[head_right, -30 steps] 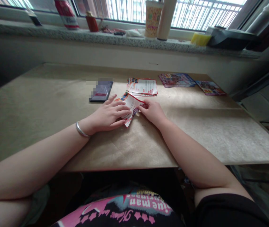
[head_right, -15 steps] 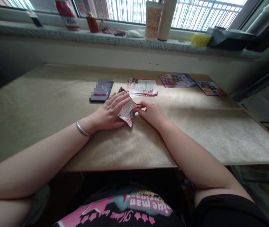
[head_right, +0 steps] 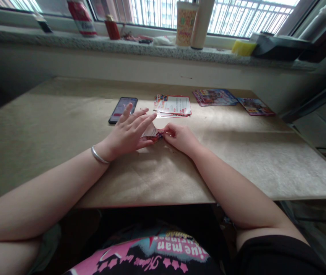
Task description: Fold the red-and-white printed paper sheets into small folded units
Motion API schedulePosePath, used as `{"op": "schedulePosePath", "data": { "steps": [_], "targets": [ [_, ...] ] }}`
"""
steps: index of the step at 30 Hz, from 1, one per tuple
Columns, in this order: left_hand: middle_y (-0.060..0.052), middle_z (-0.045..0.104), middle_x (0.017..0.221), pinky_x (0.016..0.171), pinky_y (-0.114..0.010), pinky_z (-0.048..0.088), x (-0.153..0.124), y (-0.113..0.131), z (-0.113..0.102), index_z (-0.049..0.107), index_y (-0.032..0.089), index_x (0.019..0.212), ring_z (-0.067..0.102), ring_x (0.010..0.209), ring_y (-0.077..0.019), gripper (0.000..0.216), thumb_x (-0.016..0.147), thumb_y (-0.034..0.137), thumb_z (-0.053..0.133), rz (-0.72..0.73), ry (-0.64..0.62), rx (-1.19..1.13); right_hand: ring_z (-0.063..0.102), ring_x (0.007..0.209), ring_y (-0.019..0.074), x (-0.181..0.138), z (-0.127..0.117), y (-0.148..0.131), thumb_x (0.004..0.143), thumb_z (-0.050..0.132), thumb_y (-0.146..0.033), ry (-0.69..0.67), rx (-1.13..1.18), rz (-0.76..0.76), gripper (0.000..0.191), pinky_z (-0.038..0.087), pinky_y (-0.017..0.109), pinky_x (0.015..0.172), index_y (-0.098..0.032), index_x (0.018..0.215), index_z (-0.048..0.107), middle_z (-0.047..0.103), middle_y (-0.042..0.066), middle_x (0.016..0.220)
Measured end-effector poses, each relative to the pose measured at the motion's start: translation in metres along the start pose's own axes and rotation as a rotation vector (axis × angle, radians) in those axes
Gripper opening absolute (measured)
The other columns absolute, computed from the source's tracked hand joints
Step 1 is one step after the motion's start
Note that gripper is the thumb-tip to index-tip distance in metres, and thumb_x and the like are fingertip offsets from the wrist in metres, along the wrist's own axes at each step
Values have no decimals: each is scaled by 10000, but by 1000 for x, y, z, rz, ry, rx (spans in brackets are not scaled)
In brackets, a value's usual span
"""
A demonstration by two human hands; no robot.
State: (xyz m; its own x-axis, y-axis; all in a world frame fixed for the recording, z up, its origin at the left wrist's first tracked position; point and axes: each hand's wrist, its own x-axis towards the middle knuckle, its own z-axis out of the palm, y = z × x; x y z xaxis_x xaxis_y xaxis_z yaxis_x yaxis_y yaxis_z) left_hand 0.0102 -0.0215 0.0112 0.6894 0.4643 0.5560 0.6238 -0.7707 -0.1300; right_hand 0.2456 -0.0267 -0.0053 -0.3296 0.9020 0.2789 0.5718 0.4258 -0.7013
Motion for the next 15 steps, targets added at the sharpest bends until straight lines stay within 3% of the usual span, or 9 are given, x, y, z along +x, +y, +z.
{"op": "schedulePosePath", "data": {
  "steps": [8, 13, 15],
  "targets": [
    [-133, 577, 1338, 1247, -573, 93, 0, 2, 1, 418, 182, 1440, 472, 1348, -322, 736, 821, 481, 680, 21, -52, -2, 572, 658, 149, 0, 0, 0, 859, 586, -353, -21, -5, -39, 163, 460, 299, 664, -203, 874, 648, 681, 15, 757],
    [-110, 640, 1263, 1241, -588, 121, 0, -1, 7, 549, 194, 1260, 507, 1322, -310, 525, 841, 489, 662, 5, -43, -16, 562, 623, 137, -1, 2, -1, 879, 567, -342, -13, 6, -63, 134, 453, 282, 636, -216, 880, 615, 660, -12, 713],
    [-110, 665, 1202, 1238, -579, 149, 0, -3, 8, 581, 186, 1174, 522, 1309, -307, 466, 835, 495, 671, 13, -44, 2, 600, 647, 129, -1, 3, -3, 877, 565, -306, -37, 70, -56, 94, 480, 281, 655, -219, 885, 600, 716, 4, 836]
  ]
}}
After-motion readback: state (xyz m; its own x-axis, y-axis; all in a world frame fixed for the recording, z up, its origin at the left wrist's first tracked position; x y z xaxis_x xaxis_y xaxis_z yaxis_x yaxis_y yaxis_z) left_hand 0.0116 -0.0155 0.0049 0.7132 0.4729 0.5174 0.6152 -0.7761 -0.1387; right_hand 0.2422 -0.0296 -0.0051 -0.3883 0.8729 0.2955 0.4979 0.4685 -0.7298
